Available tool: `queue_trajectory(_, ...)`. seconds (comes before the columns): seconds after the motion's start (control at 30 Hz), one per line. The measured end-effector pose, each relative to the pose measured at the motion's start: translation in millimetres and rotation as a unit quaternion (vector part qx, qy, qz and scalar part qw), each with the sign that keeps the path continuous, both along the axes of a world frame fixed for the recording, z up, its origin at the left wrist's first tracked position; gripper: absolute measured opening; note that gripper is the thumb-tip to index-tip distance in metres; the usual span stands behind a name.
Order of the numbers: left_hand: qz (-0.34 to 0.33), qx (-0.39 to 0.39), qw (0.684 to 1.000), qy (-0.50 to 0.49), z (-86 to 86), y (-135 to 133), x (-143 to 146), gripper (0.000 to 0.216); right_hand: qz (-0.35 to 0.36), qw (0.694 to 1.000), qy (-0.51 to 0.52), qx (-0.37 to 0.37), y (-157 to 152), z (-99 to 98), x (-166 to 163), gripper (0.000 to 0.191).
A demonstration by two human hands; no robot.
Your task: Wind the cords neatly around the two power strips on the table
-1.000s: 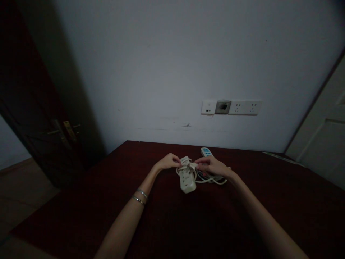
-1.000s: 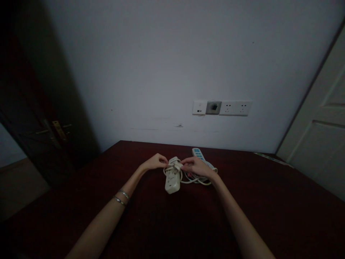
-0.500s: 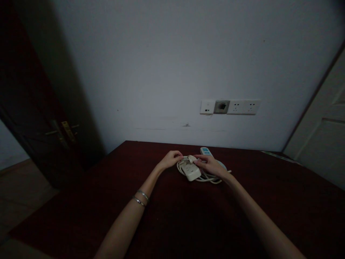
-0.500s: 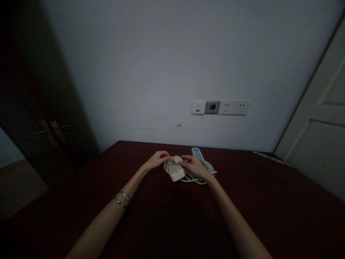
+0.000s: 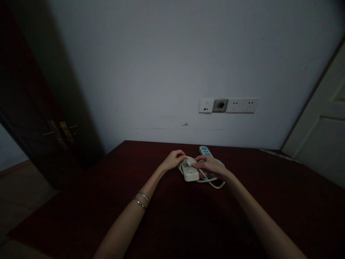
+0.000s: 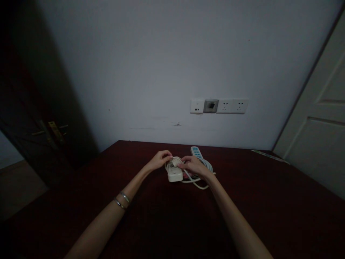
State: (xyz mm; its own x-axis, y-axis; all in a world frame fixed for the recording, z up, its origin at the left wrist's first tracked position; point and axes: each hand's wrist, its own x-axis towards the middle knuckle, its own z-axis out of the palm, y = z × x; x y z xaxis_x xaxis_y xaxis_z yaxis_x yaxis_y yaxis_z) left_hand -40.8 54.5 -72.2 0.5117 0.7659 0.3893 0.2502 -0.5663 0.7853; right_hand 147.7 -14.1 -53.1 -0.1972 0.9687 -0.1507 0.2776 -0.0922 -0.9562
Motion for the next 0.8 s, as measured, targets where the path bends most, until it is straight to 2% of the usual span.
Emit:
queue_trajectory(0.1,0.004,0.000,1.000,0.011,0.5,-0.7,0.5,0.015,-0.022,0.998,-0.053,0.002,1.6,1.9,-1.5,0.018)
queue_trajectory(0.23,0.019,0.025,0.999,0.034,-0.2,-0.1,1.1,0.019,-0.038,0.989,-0.136,0.053,1.4,4.8,-3.2,0.012)
queue_trajectory(0.4,0.034,0.045,0.997,0.051,-0.8,-0.2,2.6,0.019,-0.036,0.978,-0.179,0.096,0.3,3.7,-5.1,0.014)
queue_trajectory(0.6,0.055,0.072,0.993,0.074,5.1,-6.0,1.3,0.018,-0.044,0.932,-0.303,0.195,5.5,-1.4,-4.0,0.020)
queue_trajectory(0.8,0.063,0.111,0.987,0.100,12.3,-11.5,0.5,0.016,-0.062,0.921,-0.332,0.196,6.2,-0.2,-7.5,0.019)
